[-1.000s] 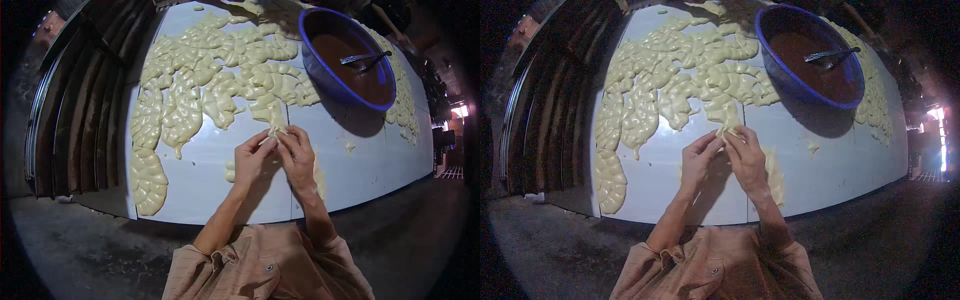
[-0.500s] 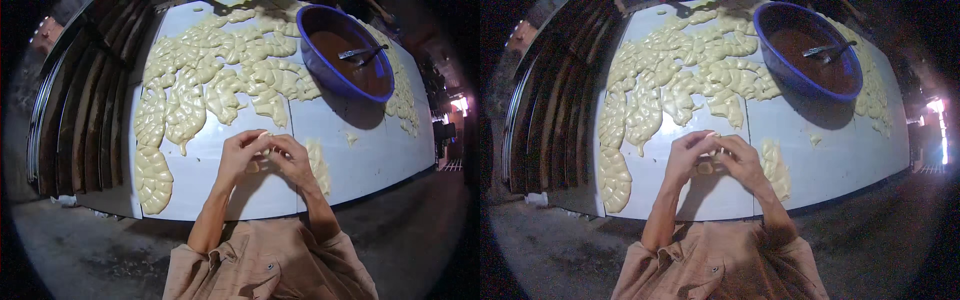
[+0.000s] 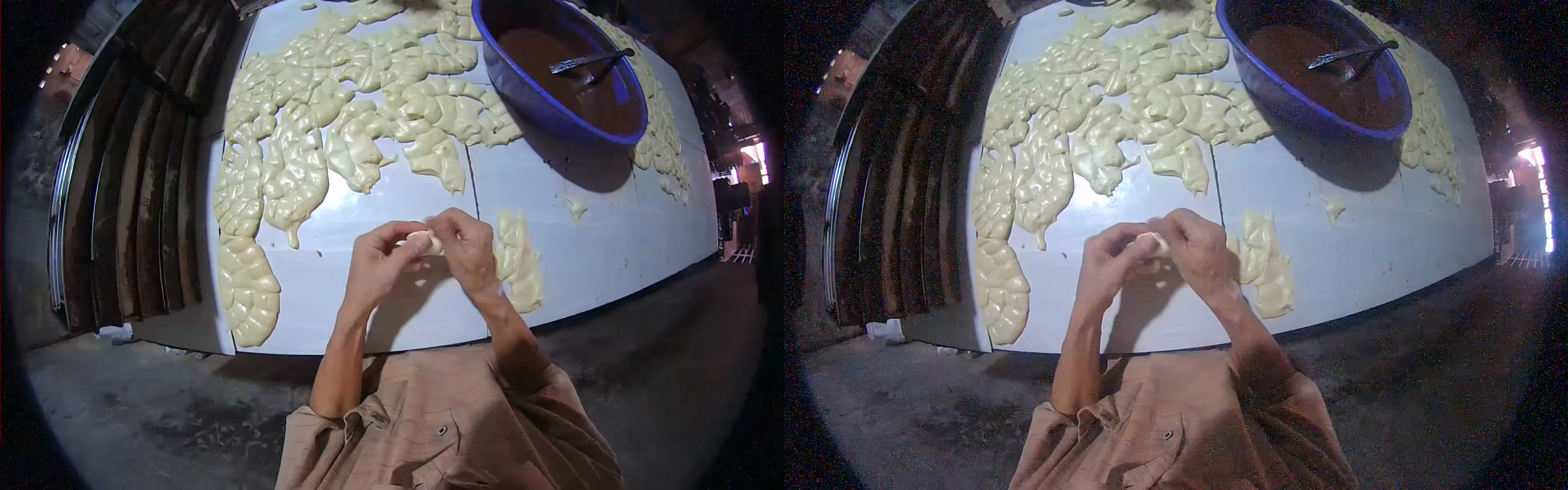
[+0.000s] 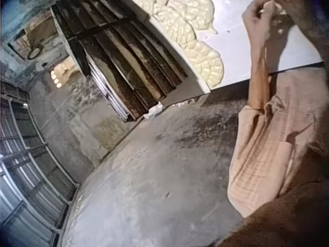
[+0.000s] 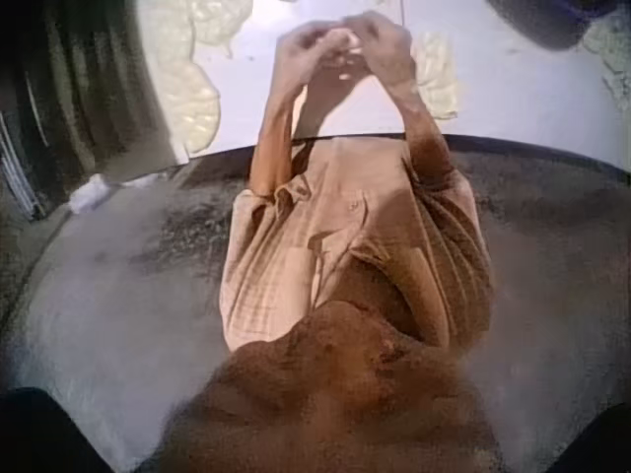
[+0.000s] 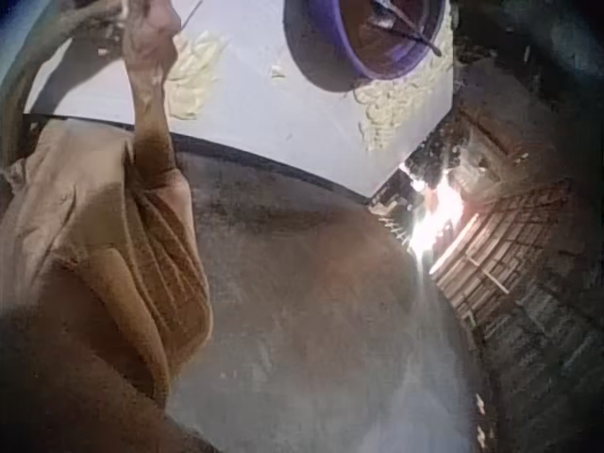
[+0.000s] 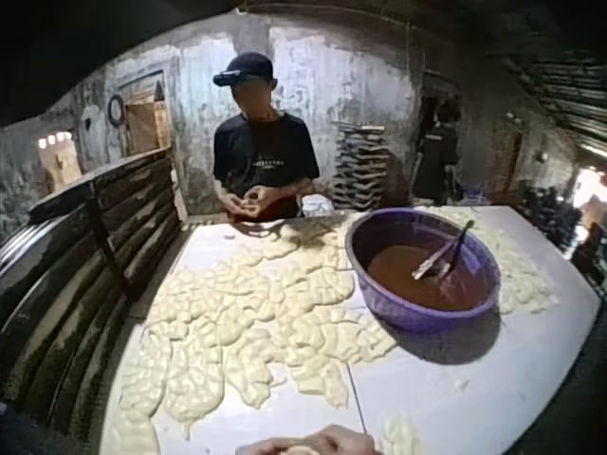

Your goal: The person shapes dough pieces by hand, adding filling and pinching them closed into rolls. They place the filled dough portions into metal baking pans, carry the stack of pans across the room, set them down, and return to fill and shape more dough pieces.

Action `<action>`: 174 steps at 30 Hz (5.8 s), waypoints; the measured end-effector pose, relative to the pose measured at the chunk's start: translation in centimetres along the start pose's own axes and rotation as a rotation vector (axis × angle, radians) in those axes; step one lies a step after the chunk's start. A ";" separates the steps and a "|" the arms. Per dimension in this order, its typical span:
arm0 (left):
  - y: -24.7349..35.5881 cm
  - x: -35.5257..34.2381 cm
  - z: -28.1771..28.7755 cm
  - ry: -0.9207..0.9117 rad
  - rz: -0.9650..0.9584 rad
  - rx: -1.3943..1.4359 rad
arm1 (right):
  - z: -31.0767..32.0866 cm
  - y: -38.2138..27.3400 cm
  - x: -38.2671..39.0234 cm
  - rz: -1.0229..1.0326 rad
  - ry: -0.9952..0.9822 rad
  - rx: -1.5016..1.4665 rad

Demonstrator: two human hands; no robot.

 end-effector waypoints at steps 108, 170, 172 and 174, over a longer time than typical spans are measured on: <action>-11.5 1.7 -32.2 -1.001 -0.812 -0.968 | 22.9 18.1 20.3 -0.351 0.550 -0.187; -4.8 -11.7 -23.1 -0.204 -0.014 -0.004 | 35.1 0.3 -18.5 -0.130 -0.008 0.075; -4.2 -12.0 -21.3 -0.162 -0.012 -0.125 | 34.8 2.4 -21.8 -0.206 -0.076 0.307; -3.3 -12.0 -21.1 -0.120 0.033 -0.078 | 33.4 5.7 -23.0 -0.178 -0.314 0.809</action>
Point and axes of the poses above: each hand's wrist, its own x-axis away from the middle knuckle, its own z-axis out of the back of the hand, y = z × x, the point moved 9 cm from there along -x, towards the middle knuckle, and after that the axes turned 7 degrees about -z, right-handed, at the moved point
